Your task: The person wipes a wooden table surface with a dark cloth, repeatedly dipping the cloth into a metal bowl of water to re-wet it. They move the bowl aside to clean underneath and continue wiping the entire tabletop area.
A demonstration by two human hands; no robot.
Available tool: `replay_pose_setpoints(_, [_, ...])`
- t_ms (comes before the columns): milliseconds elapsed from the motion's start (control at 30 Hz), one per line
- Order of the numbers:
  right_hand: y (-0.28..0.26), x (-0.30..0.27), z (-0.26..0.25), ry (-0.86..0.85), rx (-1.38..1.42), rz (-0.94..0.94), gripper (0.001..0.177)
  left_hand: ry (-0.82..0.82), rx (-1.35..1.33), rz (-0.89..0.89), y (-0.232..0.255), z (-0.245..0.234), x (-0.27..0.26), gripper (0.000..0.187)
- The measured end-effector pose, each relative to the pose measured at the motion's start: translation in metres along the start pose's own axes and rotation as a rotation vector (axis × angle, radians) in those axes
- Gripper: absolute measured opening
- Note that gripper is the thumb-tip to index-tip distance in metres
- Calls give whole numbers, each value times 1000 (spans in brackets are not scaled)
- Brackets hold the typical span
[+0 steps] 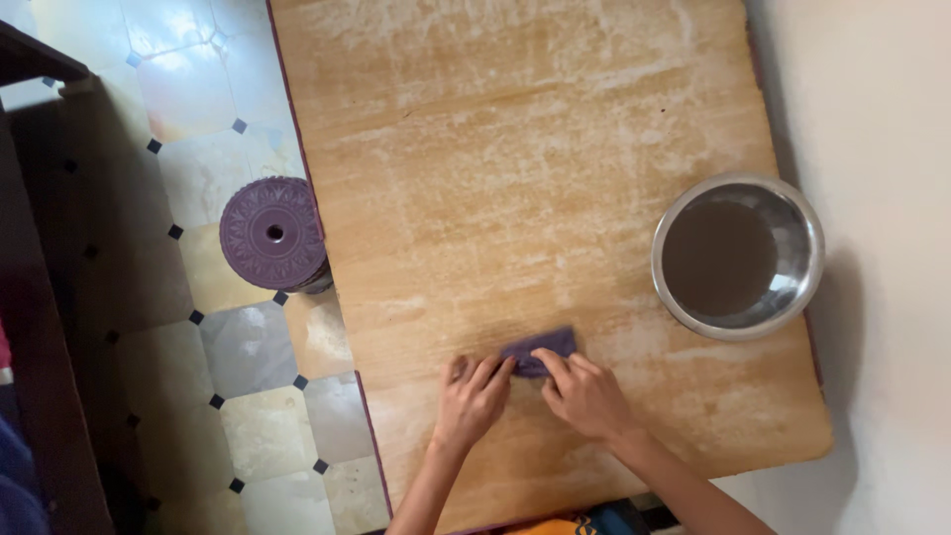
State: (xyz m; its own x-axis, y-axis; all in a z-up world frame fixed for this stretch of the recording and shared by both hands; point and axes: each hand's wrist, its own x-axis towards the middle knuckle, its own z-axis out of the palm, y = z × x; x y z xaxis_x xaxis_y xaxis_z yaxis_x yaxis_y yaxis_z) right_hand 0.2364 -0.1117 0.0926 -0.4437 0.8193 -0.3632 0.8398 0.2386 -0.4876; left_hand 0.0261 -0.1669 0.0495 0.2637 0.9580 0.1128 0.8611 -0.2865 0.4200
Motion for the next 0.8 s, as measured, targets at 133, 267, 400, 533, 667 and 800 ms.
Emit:
replay_pose_setpoints(133, [-5, 15, -70, -422, 356, 79, 37, -144, -455, -387, 10, -57, 9, 31])
replay_pose_setpoints(267, [8, 65, -97, -245, 562, -261, 29, -351, -368, -548, -10, -67, 31, 29])
replay_pose_setpoints(400, [11, 82, -89, 445, 339, 102, 28, 90, -88, -603, -33, -57, 34, 66])
replay_pose_setpoints(533, [2, 68, -46, 741, 350, -24, 14, 274, -352, -630, -27, -36, 27, 77])
replay_pose_setpoints(667, [-19, 47, 32, 511, 257, -86, 35, 89, -211, -362, 4, 1, 25, 64])
replay_pose_setpoints(800, [-17, 52, 81, 362, 136, -161, 81, -94, -53, -359, 4, 28, 22, 69])
